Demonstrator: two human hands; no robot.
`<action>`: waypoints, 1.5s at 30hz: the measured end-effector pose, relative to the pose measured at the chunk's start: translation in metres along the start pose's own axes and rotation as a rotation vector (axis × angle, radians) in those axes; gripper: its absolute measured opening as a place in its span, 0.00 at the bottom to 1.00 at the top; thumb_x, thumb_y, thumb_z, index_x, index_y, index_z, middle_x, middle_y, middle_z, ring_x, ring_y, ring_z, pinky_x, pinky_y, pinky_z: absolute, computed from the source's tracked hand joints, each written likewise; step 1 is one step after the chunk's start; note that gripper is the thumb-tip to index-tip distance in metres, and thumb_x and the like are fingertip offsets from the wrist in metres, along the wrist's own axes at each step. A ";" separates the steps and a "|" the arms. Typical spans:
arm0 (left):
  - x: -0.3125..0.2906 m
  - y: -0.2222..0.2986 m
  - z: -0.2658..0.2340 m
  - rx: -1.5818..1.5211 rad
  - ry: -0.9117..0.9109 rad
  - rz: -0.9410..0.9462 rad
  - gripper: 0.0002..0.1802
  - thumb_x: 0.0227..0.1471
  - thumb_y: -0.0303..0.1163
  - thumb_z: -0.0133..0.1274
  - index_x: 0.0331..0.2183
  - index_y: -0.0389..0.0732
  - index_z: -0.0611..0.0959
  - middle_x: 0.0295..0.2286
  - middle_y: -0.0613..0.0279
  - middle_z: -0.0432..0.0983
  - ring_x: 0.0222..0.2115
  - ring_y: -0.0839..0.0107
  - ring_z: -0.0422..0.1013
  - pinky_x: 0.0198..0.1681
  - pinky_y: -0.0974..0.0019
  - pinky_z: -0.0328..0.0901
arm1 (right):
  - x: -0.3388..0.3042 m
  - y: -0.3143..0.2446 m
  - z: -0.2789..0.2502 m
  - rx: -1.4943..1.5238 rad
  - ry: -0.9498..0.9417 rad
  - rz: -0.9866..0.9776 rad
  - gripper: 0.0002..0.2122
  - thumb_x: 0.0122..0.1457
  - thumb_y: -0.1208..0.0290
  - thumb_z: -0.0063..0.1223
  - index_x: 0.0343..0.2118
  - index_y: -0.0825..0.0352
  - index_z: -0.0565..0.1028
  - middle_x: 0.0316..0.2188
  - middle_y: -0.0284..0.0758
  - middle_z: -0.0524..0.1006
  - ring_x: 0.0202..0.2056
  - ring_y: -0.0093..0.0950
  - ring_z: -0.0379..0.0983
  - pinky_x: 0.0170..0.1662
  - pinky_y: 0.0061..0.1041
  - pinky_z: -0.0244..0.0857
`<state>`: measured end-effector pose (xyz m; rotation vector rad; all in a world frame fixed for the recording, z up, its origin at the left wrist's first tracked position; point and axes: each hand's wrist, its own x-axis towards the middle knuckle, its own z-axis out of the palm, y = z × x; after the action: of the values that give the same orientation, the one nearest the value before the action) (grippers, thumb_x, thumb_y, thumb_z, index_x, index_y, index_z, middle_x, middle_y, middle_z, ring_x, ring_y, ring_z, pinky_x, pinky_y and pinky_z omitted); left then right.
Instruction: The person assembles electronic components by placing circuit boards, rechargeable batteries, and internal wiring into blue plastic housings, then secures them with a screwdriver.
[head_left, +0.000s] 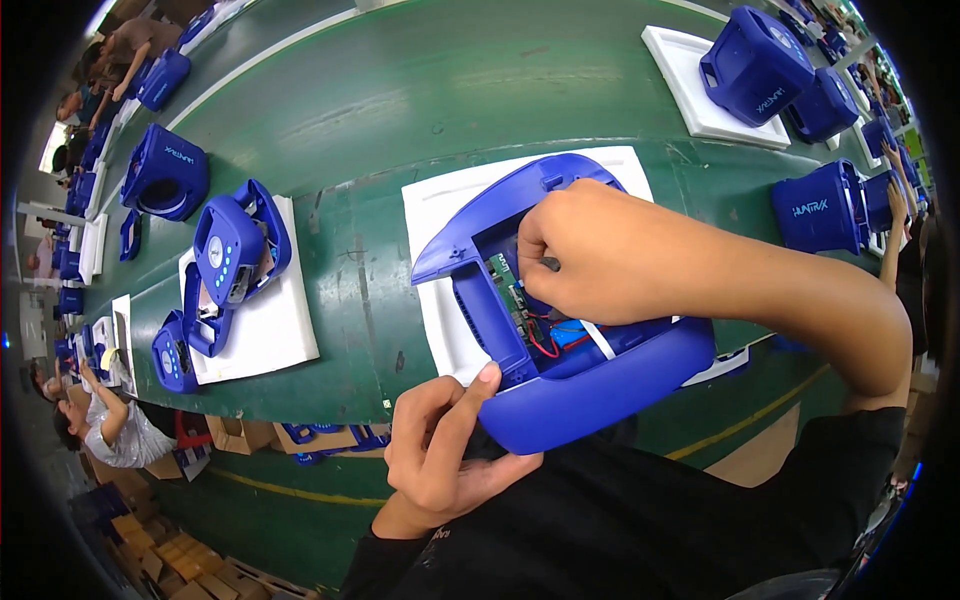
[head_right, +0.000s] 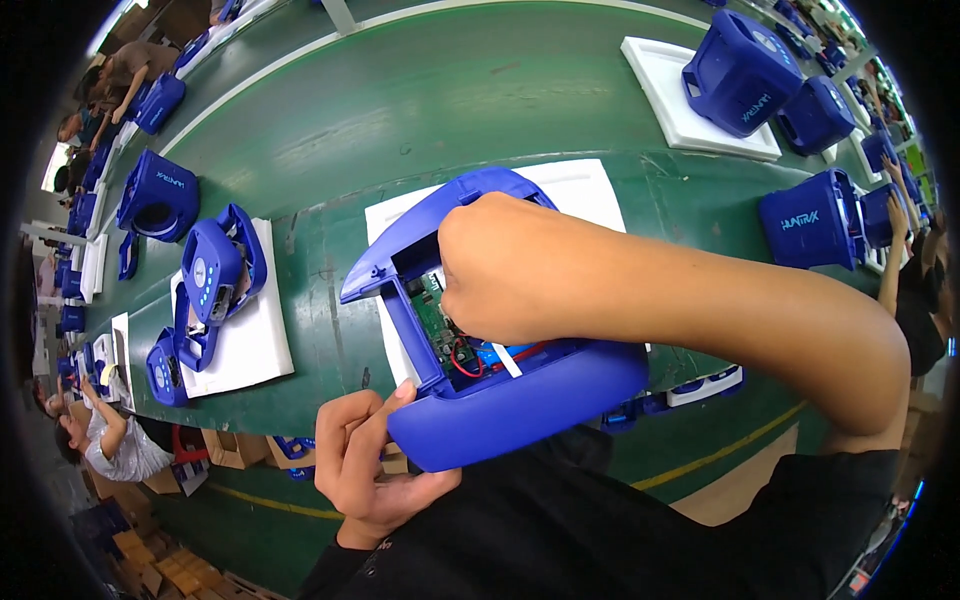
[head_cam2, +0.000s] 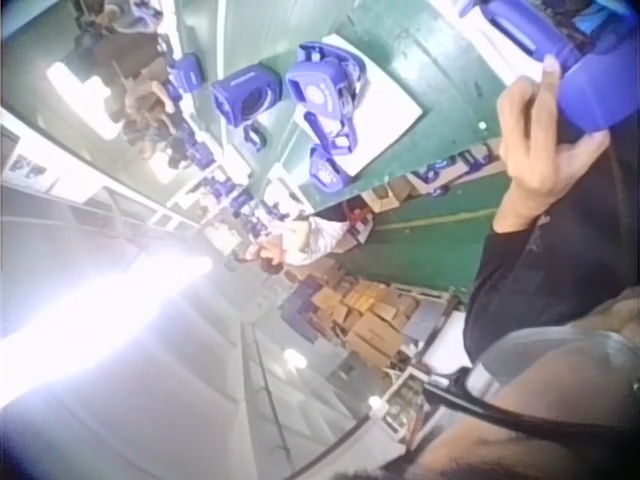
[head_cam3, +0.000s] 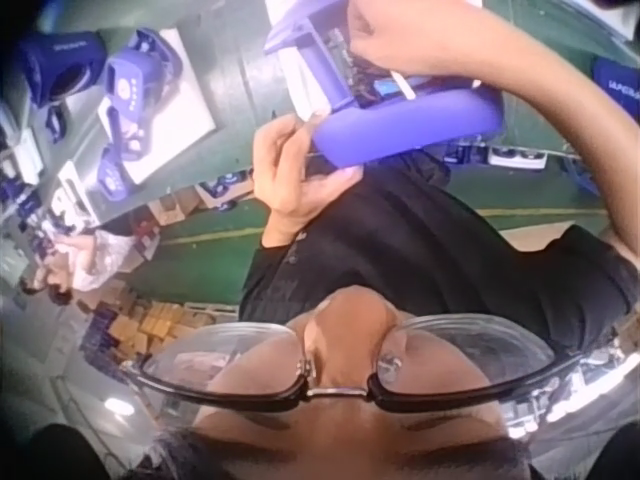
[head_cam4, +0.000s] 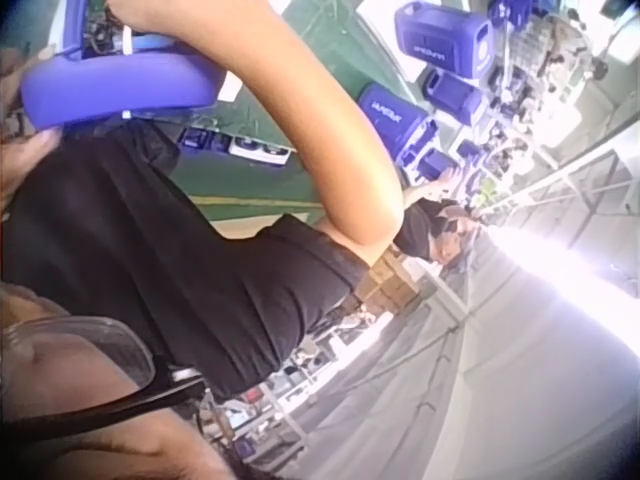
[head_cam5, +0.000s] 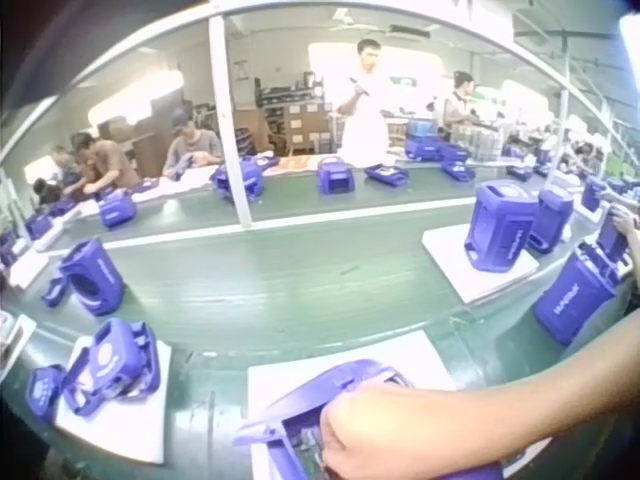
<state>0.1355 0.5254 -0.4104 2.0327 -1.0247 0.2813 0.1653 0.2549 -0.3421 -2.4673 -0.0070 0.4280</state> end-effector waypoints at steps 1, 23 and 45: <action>0.003 -0.001 0.000 0.011 0.011 0.024 0.39 0.33 0.33 0.82 0.51 0.31 0.92 0.36 0.57 0.75 0.31 0.69 0.74 0.30 0.68 0.72 | 0.001 0.001 0.000 -0.004 -0.033 0.008 0.10 0.56 0.76 0.56 0.26 0.78 0.85 0.24 0.60 0.81 0.31 0.56 0.85 0.42 0.51 0.80; 0.004 -0.006 0.003 0.013 0.022 0.044 0.38 0.33 0.33 0.81 0.50 0.31 0.92 0.33 0.59 0.75 0.29 0.69 0.74 0.29 0.68 0.71 | 0.010 -0.001 -0.001 -0.074 -0.117 0.031 0.11 0.60 0.71 0.59 0.34 0.73 0.88 0.33 0.53 0.87 0.39 0.50 0.87 0.51 0.42 0.79; 0.005 -0.008 0.003 0.016 0.009 0.048 0.39 0.32 0.34 0.82 0.50 0.31 0.92 0.34 0.58 0.75 0.31 0.67 0.75 0.30 0.67 0.72 | 0.013 -0.007 -0.006 -0.135 -0.164 0.061 0.10 0.60 0.72 0.59 0.32 0.73 0.87 0.32 0.52 0.87 0.40 0.50 0.86 0.51 0.43 0.79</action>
<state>0.1443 0.5232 -0.4145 2.0211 -1.0703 0.3244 0.1797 0.2584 -0.3373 -2.5626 -0.0291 0.6754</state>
